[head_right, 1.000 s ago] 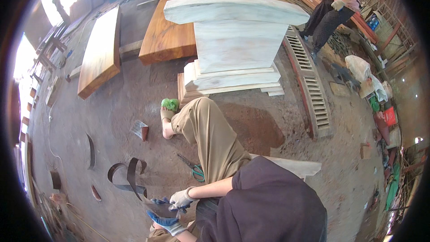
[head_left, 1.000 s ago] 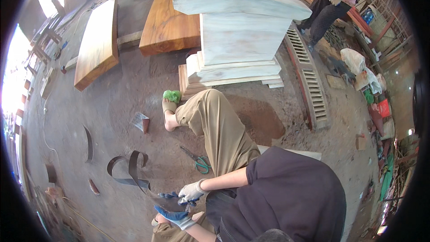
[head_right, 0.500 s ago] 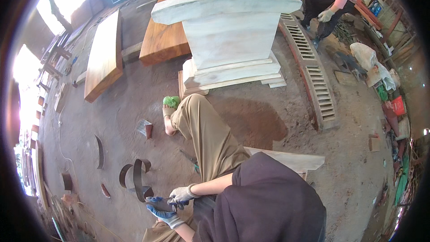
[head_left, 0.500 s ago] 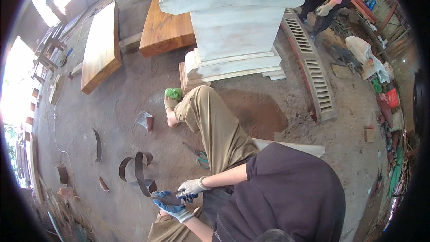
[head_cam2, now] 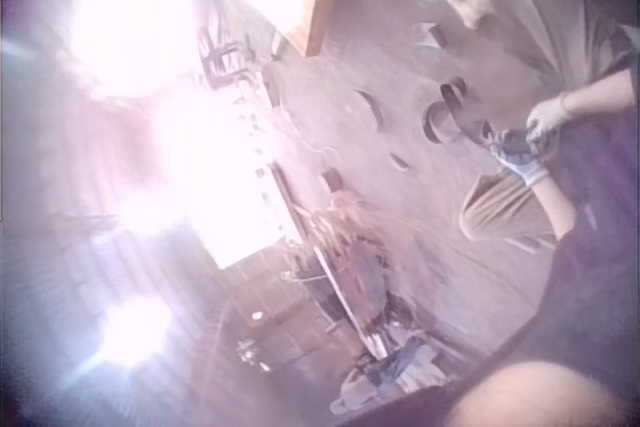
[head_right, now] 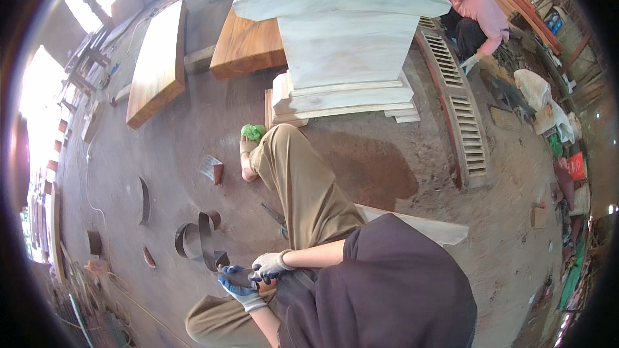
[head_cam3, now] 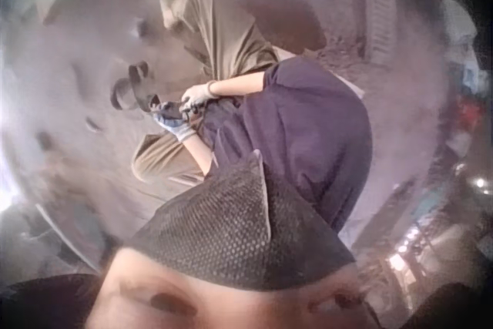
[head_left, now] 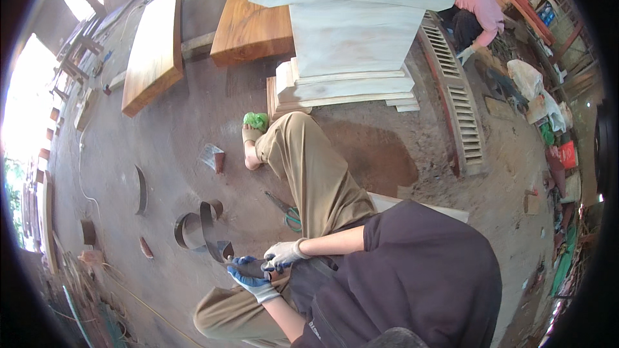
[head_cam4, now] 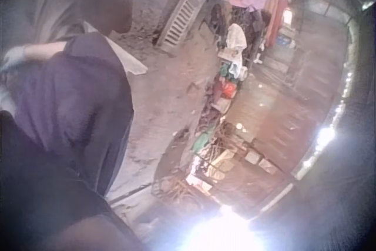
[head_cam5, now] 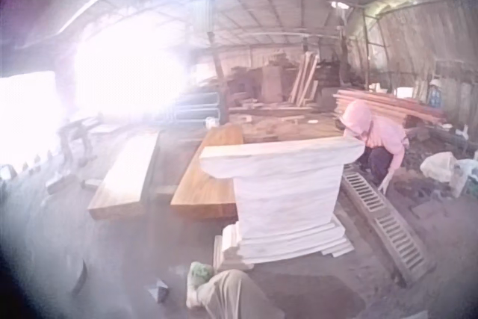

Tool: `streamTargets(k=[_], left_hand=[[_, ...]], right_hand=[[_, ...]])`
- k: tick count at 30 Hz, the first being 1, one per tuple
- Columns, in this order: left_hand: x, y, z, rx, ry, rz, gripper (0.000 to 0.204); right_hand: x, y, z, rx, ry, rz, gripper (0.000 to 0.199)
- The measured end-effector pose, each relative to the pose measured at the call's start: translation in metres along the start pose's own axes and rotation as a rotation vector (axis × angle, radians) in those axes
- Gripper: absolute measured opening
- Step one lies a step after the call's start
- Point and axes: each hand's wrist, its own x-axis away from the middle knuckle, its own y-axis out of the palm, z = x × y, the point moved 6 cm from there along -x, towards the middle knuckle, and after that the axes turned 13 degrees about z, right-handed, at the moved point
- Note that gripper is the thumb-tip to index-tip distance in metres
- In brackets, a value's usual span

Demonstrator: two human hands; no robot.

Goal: The person sits on the floor and uses scissors to cut a long strip of dark flexible material into smaller curved pieces. The person repeatedly bends and inspects the strip before cutting sections and placing them on the floor.

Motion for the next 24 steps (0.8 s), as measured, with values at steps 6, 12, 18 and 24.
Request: streamTargets(k=[6,12,18,24], left_hand=[[0.003,0.01,-0.001,-0.082,0.07,0.099,0.033],[0.015,0.035,-0.01,-0.134,-0.107,0.155,0.038],[0.011,0.037,0.001,-0.061,0.029,0.117,0.041],[0.0,0.047,0.029,-0.04,0.04,0.053,0.052]], right_hand=[[-0.006,-0.006,0.008,-0.005,0.015,-0.042,0.038],[-0.009,-0.008,0.002,-0.133,0.16,-0.045,0.044],[-0.003,-0.005,-0.019,0.345,-0.11,0.126,0.044],[-0.008,-0.015,-0.056,0.248,-0.079,-0.096,0.044]])
